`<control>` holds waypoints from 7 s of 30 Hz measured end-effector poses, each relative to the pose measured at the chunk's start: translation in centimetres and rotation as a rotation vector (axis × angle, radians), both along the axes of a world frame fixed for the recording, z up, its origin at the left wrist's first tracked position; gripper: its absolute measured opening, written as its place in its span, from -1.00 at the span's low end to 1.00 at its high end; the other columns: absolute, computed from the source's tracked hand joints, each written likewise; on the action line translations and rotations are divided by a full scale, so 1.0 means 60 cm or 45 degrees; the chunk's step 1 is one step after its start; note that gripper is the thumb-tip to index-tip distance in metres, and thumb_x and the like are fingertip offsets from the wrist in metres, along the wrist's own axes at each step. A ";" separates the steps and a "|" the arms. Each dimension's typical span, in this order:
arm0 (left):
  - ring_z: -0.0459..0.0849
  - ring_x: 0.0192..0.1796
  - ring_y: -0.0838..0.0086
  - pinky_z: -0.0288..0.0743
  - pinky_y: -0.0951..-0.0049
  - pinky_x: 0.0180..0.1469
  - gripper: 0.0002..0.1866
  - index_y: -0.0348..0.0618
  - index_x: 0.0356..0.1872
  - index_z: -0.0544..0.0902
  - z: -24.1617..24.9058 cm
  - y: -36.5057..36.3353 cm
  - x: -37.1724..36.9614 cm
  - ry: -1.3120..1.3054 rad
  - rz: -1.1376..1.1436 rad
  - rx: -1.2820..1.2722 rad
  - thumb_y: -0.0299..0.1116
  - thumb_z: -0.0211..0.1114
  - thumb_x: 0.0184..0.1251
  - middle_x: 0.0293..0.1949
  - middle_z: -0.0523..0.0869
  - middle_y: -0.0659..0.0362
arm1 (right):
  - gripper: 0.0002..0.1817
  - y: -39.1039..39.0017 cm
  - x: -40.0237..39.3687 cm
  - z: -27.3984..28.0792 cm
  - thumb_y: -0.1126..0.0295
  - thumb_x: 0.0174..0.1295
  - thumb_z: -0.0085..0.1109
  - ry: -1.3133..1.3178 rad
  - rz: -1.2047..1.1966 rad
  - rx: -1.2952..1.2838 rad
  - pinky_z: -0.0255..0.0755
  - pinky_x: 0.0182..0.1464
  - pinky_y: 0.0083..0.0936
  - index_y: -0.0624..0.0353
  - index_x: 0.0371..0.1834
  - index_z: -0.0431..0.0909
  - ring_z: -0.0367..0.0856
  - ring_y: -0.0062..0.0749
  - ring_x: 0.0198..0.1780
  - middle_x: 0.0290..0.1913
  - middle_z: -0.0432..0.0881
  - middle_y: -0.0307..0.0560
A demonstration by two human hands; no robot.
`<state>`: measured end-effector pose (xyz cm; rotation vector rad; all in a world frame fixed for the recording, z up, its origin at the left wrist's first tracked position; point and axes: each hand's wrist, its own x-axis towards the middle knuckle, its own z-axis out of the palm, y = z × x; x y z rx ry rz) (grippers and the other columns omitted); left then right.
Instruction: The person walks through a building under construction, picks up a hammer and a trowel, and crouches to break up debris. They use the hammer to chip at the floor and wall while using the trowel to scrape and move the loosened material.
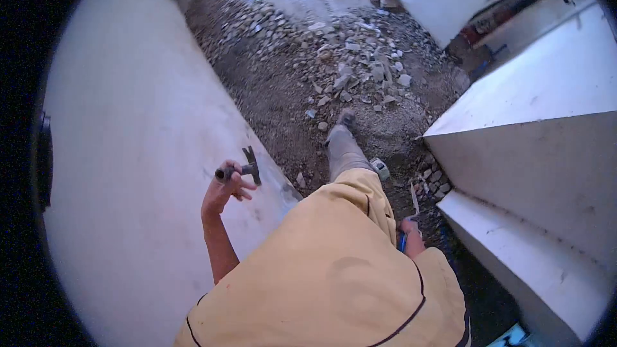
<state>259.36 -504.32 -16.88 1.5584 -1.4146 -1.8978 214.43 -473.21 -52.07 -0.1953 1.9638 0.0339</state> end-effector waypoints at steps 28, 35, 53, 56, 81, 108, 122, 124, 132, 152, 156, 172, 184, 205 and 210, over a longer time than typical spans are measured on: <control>0.74 -0.16 0.27 0.57 0.26 0.02 -0.66 -0.16 -0.08 0.74 -0.467 -1.042 -0.218 -0.452 -2.084 -0.224 -0.22 0.37 0.16 -0.26 0.77 0.02 | -0.58 -0.964 0.352 0.155 0.13 -0.01 0.37 0.116 -0.465 -0.626 0.50 -0.01 -0.10 0.03 -0.08 0.63 0.67 0.04 -0.05 -0.13 0.70 0.12; 0.69 -0.06 -0.03 0.60 0.09 -0.06 -0.66 -0.11 -0.19 0.75 -0.455 -1.144 -0.316 -0.493 -2.731 -0.454 -0.21 0.34 -0.01 -0.12 0.72 -0.10 | -0.59 -1.072 0.428 0.205 0.18 -0.06 0.34 0.274 -0.714 -0.361 0.49 -0.03 -0.02 0.10 -0.13 0.59 0.66 0.14 -0.09 -0.16 0.68 0.24; 0.76 -0.23 0.08 0.59 0.17 -0.14 -0.62 -0.27 -0.25 0.74 -0.484 -1.032 -0.533 -1.031 -3.238 -0.181 -0.12 0.38 0.10 -0.29 0.77 -0.09 | -0.53 -0.927 0.384 -0.018 -0.03 0.16 0.30 -0.208 -1.909 -0.661 0.49 -0.51 -0.46 0.16 -0.16 0.52 0.59 -0.45 -0.59 -0.44 0.63 -0.15; 0.78 -0.25 0.16 0.61 0.25 -0.15 -0.80 -0.24 -0.29 0.74 -0.596 -1.004 -0.669 -0.791 -3.001 -0.393 -0.35 0.33 0.12 -0.34 0.77 -0.02 | -0.43 -0.830 0.328 -0.233 -0.12 0.28 0.12 0.172 -1.743 -0.307 0.50 -0.32 -0.26 0.26 -0.06 0.48 0.63 -0.14 -0.39 -0.36 0.66 0.07; 0.41 -0.52 0.69 0.24 0.62 -0.46 -0.88 -0.24 -0.20 0.65 -1.238 -0.761 -0.899 0.968 -1.827 -0.136 -0.44 0.27 0.30 -0.47 0.57 0.31 | -0.37 -0.453 0.009 -0.832 -0.20 0.30 -0.02 1.288 -1.171 0.410 0.54 0.01 -0.03 0.23 -0.13 0.68 0.69 0.12 -0.04 -0.09 0.72 0.19; 0.33 -0.57 0.75 0.17 0.64 -0.52 -0.87 -0.23 -0.10 0.63 -1.251 -0.714 -0.918 0.977 -2.105 -0.105 -0.46 0.21 0.42 -0.54 0.47 0.37 | -0.36 -0.462 0.241 -0.915 -0.13 0.35 -0.14 1.103 -1.474 0.218 0.55 -0.13 -0.14 0.29 -0.36 0.65 0.71 -0.04 -0.38 -0.50 0.69 0.10; 0.32 -0.60 0.73 0.13 0.63 -0.53 -0.86 -0.24 -0.13 0.65 -1.251 -0.745 -0.932 0.991 -2.029 0.086 -0.45 0.23 0.37 -0.60 0.44 0.38 | -0.34 -0.542 0.353 -0.872 -0.17 0.32 -0.13 0.770 -1.701 0.398 0.55 -0.03 -0.16 0.30 -0.27 0.66 0.74 0.01 -0.34 -0.40 0.73 0.15; 0.26 -0.63 0.73 0.10 0.62 -0.54 -0.86 -0.25 -0.13 0.64 -1.249 -0.761 -0.946 1.047 -1.862 0.194 -0.44 0.23 0.37 -0.63 0.39 0.40 | -0.39 -0.564 0.360 -0.849 -0.12 0.33 -0.06 1.017 -1.883 0.460 0.58 -0.22 -0.13 0.33 -0.36 0.61 0.75 -0.09 -0.42 -0.48 0.69 0.10; 0.16 -0.65 0.71 0.09 0.58 -0.55 -0.84 -0.28 -0.10 0.59 -1.199 -0.833 -1.020 1.162 -1.411 0.306 -0.46 0.18 0.39 -0.66 0.24 0.42 | -0.46 -0.597 0.168 -0.898 -0.19 0.38 -0.06 0.678 -2.914 -0.987 0.31 -0.67 -0.43 0.10 -0.44 0.41 0.34 -0.47 -0.72 -0.66 0.37 -0.27; 0.27 -0.61 0.72 0.09 0.62 -0.54 -0.82 -0.31 -0.14 0.63 -1.229 -0.788 -1.013 1.140 -1.620 -0.176 -0.46 0.26 0.28 -0.62 0.39 0.39 | -0.49 -0.726 -0.110 -0.897 -0.17 0.41 -0.09 0.493 -2.418 -1.343 0.42 -0.61 -0.42 0.08 -0.39 0.39 0.40 -0.47 -0.68 -0.65 0.43 -0.22; 0.34 -0.60 0.71 0.16 0.65 -0.52 -0.83 -0.31 -0.16 0.66 -1.231 -0.803 -1.019 1.111 -1.538 -0.102 -0.50 0.27 0.27 -0.60 0.46 0.35 | -0.53 -0.842 -0.145 -0.859 -0.12 0.38 0.00 0.433 -2.052 -1.200 0.44 -0.59 -0.41 0.08 -0.39 0.38 0.41 -0.48 -0.66 -0.62 0.43 -0.24; 0.24 -0.51 0.70 0.17 0.58 -0.39 -0.80 -0.34 -0.04 0.59 -1.234 -0.851 -1.006 1.161 -1.548 0.037 -0.46 0.14 0.42 -0.57 0.34 0.36 | -0.71 -0.636 0.230 -0.896 0.35 -0.05 0.14 0.823 -1.431 0.274 0.59 -0.04 -0.10 0.38 -0.37 0.66 0.74 0.12 -0.20 -0.29 0.70 0.34; 0.26 -0.55 0.72 0.17 0.60 -0.42 -0.79 -0.33 -0.07 0.63 -1.231 -0.815 -0.989 1.150 -1.607 -0.196 -0.45 0.15 0.39 -0.60 0.36 0.37 | -0.63 -0.737 0.289 -0.794 0.32 -0.03 0.16 0.912 -1.096 0.245 0.56 -0.01 -0.01 0.20 -0.12 0.56 0.70 0.13 -0.10 -0.16 0.70 0.22; 0.50 -0.47 0.67 0.42 0.59 -0.36 -0.85 -0.18 -0.18 0.76 -1.232 -0.714 -0.952 1.245 -2.036 -0.603 -0.39 0.34 0.31 -0.49 0.68 0.22 | -0.65 -0.733 0.272 -0.719 0.26 0.04 0.24 0.955 -0.746 0.482 0.55 -0.10 0.03 0.05 -0.09 0.50 0.69 0.14 -0.14 -0.21 0.70 0.15; 0.75 -0.35 0.36 0.55 0.43 -0.24 -0.79 -0.09 -0.17 0.76 -1.250 -0.715 -0.948 1.321 -2.084 -0.704 -0.26 0.38 0.23 -0.39 0.75 0.00 | -0.62 -0.624 0.226 -0.612 0.17 0.07 0.26 0.986 -0.830 0.766 0.55 0.01 0.00 0.17 -0.11 0.57 0.68 0.17 -0.06 -0.13 0.71 0.22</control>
